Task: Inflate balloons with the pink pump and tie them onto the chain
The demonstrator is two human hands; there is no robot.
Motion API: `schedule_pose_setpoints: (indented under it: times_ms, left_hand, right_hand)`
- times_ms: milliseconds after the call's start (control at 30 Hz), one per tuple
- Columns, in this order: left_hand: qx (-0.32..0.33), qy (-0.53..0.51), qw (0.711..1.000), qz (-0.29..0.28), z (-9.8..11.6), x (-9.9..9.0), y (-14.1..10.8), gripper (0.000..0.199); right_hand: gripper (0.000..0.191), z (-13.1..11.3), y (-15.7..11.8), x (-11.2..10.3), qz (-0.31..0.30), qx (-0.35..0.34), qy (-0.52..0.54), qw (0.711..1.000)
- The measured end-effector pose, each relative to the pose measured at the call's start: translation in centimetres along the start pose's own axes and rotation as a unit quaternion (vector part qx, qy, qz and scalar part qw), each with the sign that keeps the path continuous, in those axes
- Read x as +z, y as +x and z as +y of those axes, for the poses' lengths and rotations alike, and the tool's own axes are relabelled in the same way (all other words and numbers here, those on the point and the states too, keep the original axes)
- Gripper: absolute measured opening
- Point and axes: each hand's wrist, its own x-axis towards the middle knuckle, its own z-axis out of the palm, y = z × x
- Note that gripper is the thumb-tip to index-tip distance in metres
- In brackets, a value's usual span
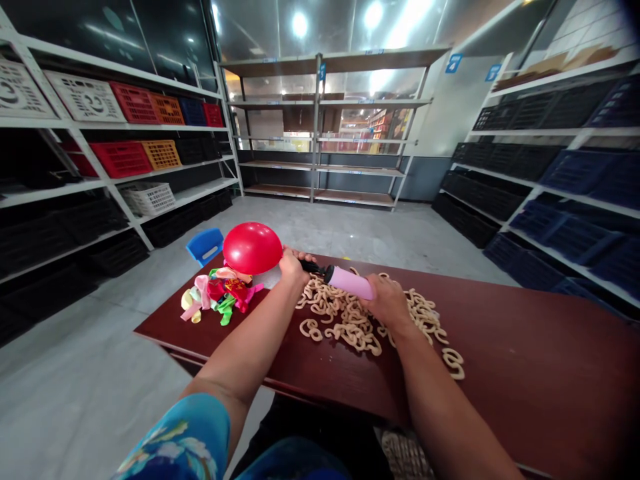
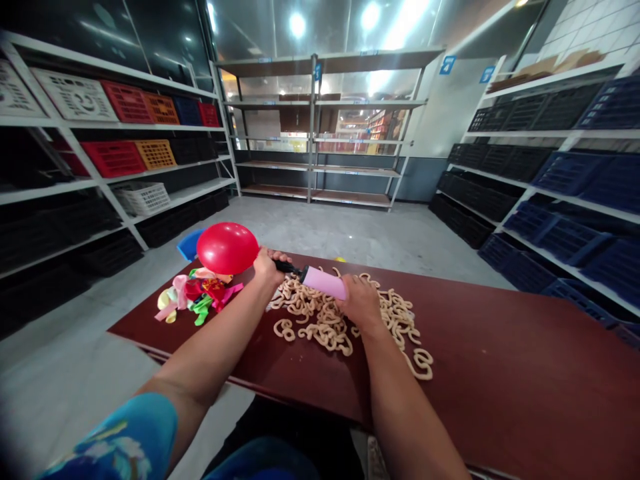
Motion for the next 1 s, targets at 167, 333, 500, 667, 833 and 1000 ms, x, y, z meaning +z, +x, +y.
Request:
schedule_pose_setpoints:
  times_ms: [167,333,500,667,833,1000]
  left_hand:
    - [0.058,0.007,0.998,0.005,5.5,0.5,2.1,0.034]
    - [0.08,0.0,0.997,0.015,6.8,0.2,2.4,0.035]
    - [0.043,-0.017,0.999,-0.002,2.4,-0.9,0.3,0.035]
    - [0.008,-0.032,0.999,-0.019,-1.2,-1.3,-1.4,0.039]
    - [0.011,-0.013,1.0,-0.018,0.4,-1.0,-0.9,0.04]
    - [0.053,0.015,0.998,-0.015,5.7,0.4,1.3,0.039]
  right_hand:
    - [0.031,0.6,0.1,-0.4,0.02,0.041,-0.014,0.999]
    - [0.029,0.6,0.0,-0.3,0.013,0.058,-0.028,0.998]
    - [0.028,0.0,0.0,-0.1,0.012,0.017,-0.022,1.0]
    - [0.029,-0.5,-0.1,0.3,0.023,-0.018,-0.012,0.999]
    - [0.03,-0.6,-0.1,0.0,0.017,-0.014,0.002,1.0]
    - [0.032,-0.2,0.0,-0.4,0.004,0.032,0.0,0.999]
